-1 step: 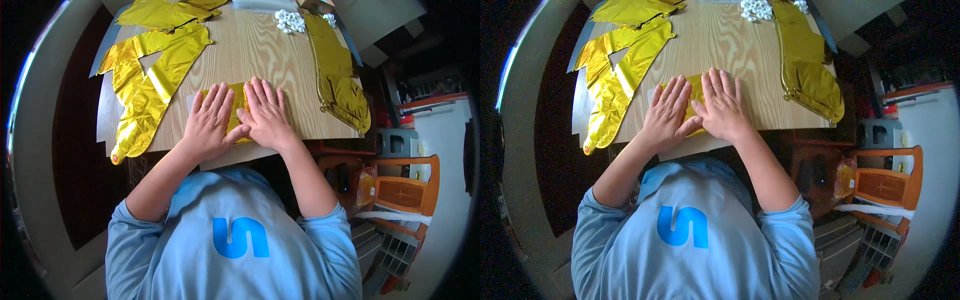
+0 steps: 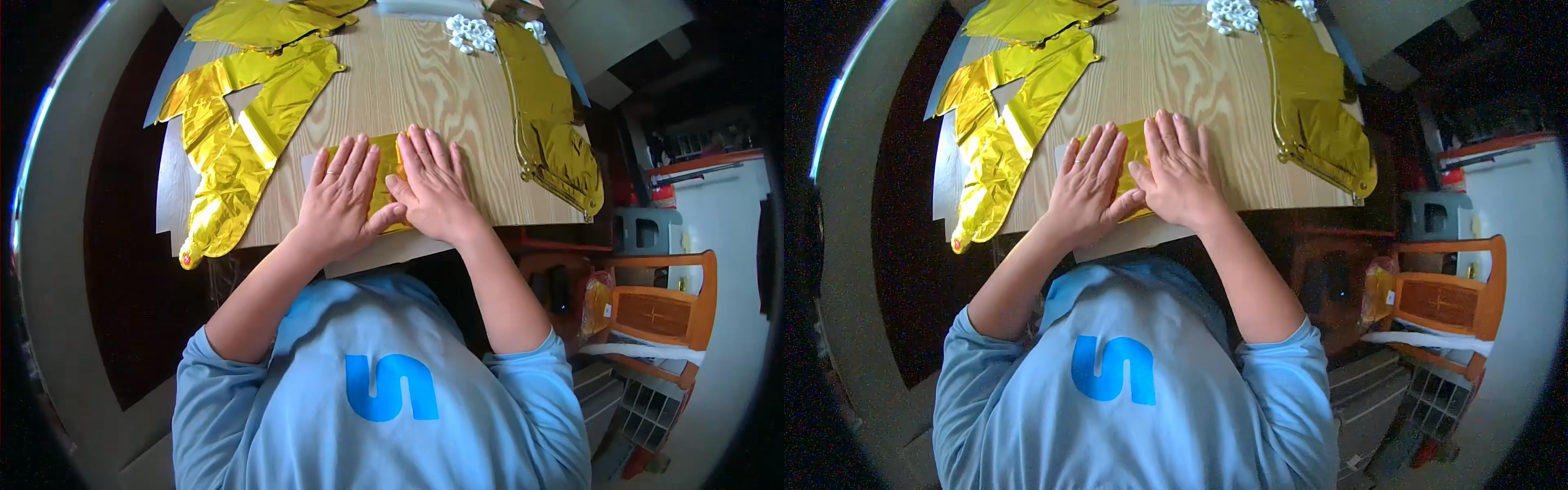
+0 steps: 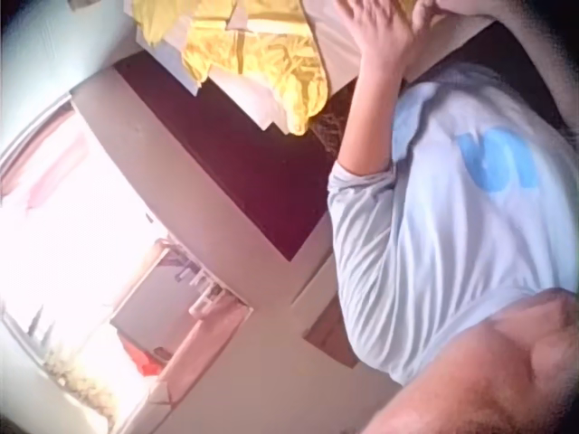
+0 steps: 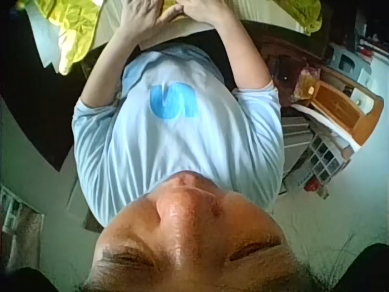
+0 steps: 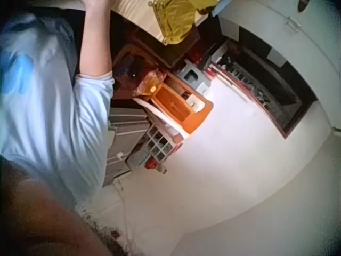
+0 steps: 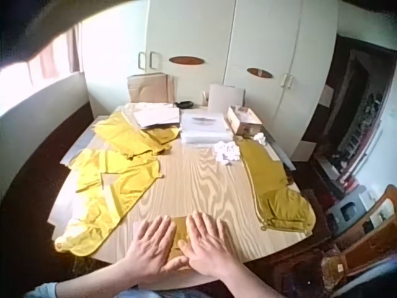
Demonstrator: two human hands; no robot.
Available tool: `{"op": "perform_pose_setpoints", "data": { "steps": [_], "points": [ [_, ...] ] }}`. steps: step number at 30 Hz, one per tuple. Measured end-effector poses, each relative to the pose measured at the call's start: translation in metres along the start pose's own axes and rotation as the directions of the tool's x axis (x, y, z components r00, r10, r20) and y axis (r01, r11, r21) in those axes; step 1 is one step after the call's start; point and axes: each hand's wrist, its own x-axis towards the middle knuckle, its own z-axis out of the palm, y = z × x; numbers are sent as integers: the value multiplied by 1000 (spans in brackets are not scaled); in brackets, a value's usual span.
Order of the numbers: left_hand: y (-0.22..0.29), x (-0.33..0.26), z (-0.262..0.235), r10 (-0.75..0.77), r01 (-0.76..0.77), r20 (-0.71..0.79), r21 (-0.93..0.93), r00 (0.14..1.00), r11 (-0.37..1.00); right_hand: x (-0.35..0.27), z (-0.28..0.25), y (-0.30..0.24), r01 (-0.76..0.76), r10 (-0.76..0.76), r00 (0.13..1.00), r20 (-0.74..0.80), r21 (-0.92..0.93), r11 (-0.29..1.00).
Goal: Folding gold foil letter balloons and placing them into clear plastic packaging with a backing card.
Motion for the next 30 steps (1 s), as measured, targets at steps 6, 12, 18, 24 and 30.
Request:
{"op": "perform_pose_setpoints", "data": {
  "steps": [6, 12, 18, 24, 30],
  "points": [
    [3, -1, -1, -16, 13, 88, 36, 996, 999, -3, -9, 14, 31, -36, 999, 37, 128, 991],
    [3, 2, -8, -48, 53, 143, -26, 989, 998, -55, -50, 37, 21, 268, 905, -330, 664, 747],
    [-2, 8, -22, -88, 140, 211, -248, 973, 959, -126, -22, 32, -441, 453, 852, 262, 826, 351],
    [-23, 30, -43, -165, 263, 224, -543, 961, 797, -113, 0, 0, -279, 334, 897, 291, 957, -85],
    [-73, 56, -39, -240, 422, 351, -665, 905, 616, -112, 2, 5, -149, 331, 936, 122, 987, 57]
  ]
}}
